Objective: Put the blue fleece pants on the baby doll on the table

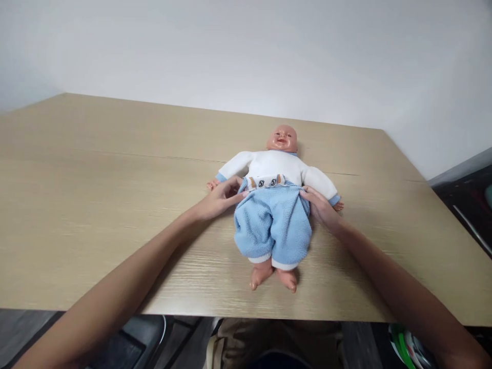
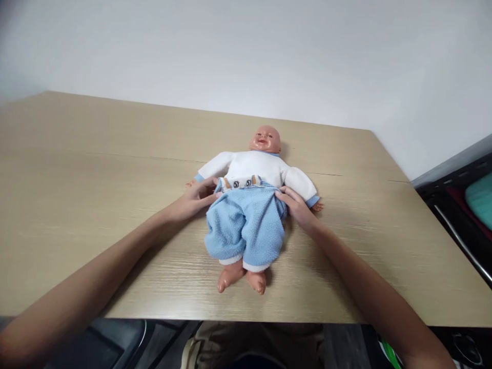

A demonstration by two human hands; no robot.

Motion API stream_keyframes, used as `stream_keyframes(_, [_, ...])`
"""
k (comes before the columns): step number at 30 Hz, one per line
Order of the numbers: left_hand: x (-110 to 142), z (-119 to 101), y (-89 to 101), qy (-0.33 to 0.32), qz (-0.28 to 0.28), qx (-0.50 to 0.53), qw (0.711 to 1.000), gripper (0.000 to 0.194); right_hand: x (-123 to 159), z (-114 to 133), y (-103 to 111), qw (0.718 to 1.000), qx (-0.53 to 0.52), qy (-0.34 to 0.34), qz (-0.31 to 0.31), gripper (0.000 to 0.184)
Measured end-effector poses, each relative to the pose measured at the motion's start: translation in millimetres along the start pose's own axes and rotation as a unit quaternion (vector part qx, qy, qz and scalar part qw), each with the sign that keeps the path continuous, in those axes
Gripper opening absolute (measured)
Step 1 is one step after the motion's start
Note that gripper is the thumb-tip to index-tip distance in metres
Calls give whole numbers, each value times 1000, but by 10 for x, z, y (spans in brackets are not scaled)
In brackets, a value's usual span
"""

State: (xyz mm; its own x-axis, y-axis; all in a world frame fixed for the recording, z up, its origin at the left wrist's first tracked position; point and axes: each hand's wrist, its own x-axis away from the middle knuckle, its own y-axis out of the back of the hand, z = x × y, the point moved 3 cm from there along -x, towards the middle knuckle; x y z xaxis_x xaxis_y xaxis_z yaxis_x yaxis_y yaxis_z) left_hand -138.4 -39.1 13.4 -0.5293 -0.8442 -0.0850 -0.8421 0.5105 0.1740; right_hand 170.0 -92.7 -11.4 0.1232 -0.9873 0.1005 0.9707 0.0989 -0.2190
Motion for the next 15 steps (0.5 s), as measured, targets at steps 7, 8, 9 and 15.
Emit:
stream_keyframes(7, [56, -48, 137, 7, 145, -14, 989, 40, 58, -61, -37, 998, -55, -27, 18, 45])
stream_keyframes(8, [61, -20, 125, 16, 137, 11, 990, 39, 61, -69, -37, 998, -61, -30, 17, 45])
stream_keyframes(9, [66, 15, 110, 28, 125, 45, 991, 38, 62, -70, -36, 997, -65, -34, 17, 45])
stream_keyframes(15, [22, 236, 14, 79, 16, 253, 964, 30, 66, 0, -41, 996, -58, -61, 33, 48])
